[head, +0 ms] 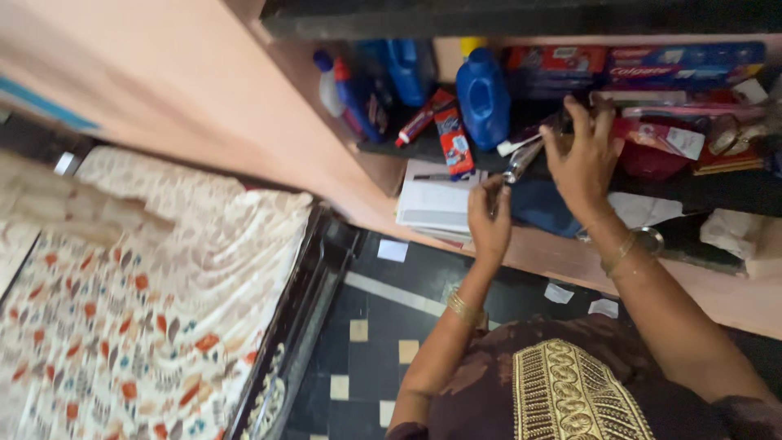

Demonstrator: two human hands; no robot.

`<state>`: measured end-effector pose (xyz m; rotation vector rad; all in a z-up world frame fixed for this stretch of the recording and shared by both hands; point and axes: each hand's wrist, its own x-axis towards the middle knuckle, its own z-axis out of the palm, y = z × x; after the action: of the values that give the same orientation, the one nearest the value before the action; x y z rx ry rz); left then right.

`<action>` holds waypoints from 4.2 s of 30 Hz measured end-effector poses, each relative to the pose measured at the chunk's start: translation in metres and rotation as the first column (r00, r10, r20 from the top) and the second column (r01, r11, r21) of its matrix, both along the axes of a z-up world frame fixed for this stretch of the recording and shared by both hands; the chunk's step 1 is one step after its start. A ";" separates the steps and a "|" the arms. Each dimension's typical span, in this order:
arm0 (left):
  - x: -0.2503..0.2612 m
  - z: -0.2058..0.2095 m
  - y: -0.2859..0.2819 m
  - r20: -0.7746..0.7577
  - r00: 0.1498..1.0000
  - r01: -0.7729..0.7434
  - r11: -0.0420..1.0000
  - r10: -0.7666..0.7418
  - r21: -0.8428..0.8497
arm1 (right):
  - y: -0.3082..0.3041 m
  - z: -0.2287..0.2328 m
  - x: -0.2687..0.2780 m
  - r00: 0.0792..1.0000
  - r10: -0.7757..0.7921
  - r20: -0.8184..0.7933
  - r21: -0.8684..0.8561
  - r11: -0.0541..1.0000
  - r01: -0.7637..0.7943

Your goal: The person repeatedly takes various toiletries and household items from a wall shelf and places them onto a wooden table. Items handled include toothpaste boxes, bottles, tubes, and small containers. The person moves back and forth between the shelf and the table, accumulating items on the table surface.

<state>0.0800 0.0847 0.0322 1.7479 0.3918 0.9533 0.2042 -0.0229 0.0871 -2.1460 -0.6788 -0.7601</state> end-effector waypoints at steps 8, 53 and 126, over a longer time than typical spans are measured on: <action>0.075 0.060 0.066 0.078 0.991 0.098 0.987 -0.108 0.129 | 0.018 -0.014 0.004 0.991 -0.132 -0.038 0.042 0.990 0.133; -0.110 0.062 -0.246 0.194 0.576 0.813 0.532 -0.794 -0.237 | -0.342 0.044 -0.378 0.748 -0.657 -0.093 0.232 0.716 0.658; -0.495 -0.180 -1.259 0.057 0.039 0.917 0.013 -0.998 -0.399 | -1.269 -0.211 -0.995 -0.158 -0.946 -0.282 -0.125 -0.127 0.984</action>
<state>-0.4148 -1.1744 -0.1479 1.2825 -0.5555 -0.4307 -0.7903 -1.2919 -0.1237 -2.2190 1.5494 -1.0864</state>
